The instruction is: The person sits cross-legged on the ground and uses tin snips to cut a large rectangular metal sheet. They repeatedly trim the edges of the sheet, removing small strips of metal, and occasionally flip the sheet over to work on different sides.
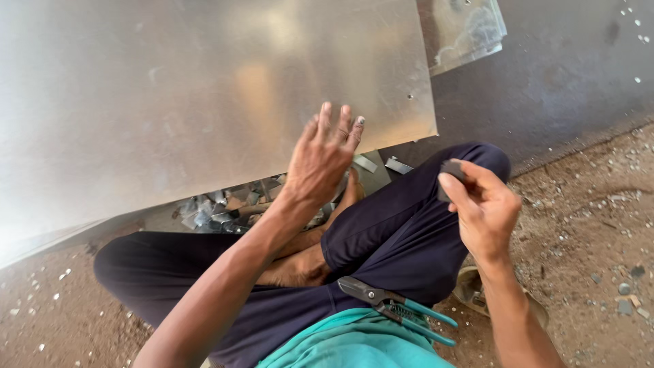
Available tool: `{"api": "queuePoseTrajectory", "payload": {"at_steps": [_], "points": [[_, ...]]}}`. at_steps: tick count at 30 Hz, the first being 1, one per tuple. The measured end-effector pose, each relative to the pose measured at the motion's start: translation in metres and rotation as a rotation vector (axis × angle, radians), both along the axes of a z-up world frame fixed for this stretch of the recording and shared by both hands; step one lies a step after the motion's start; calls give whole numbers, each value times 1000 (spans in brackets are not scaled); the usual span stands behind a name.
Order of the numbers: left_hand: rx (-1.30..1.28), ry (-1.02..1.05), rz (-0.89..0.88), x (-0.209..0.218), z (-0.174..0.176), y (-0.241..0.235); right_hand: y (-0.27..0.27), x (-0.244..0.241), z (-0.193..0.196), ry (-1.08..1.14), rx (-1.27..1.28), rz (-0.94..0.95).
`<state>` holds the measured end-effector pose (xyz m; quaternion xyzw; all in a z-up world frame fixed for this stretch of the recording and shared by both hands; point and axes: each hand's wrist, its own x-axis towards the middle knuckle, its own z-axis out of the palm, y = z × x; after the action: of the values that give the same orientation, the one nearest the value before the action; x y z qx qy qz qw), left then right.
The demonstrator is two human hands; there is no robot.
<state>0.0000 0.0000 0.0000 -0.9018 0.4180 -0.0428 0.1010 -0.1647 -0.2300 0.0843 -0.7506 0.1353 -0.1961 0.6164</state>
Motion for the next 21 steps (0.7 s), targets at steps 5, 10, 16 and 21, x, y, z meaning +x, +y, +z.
{"api": "queuePoseTrajectory", "payload": {"at_steps": [5, 10, 16, 21], "points": [[-43, 152, -73, 11, 89, 4, 17, 20, 21, 39, -162, -141], [-214, 377, -100, 20, 105, 4, 21, 23, 25, -15, -479, -128], [-200, 264, -104, 7, 100, 9, 18, 35, 14, 18, -642, -65], [-205, 316, -96, -3, 118, 13, 10, 27, 15, -8, -728, -49]]}}
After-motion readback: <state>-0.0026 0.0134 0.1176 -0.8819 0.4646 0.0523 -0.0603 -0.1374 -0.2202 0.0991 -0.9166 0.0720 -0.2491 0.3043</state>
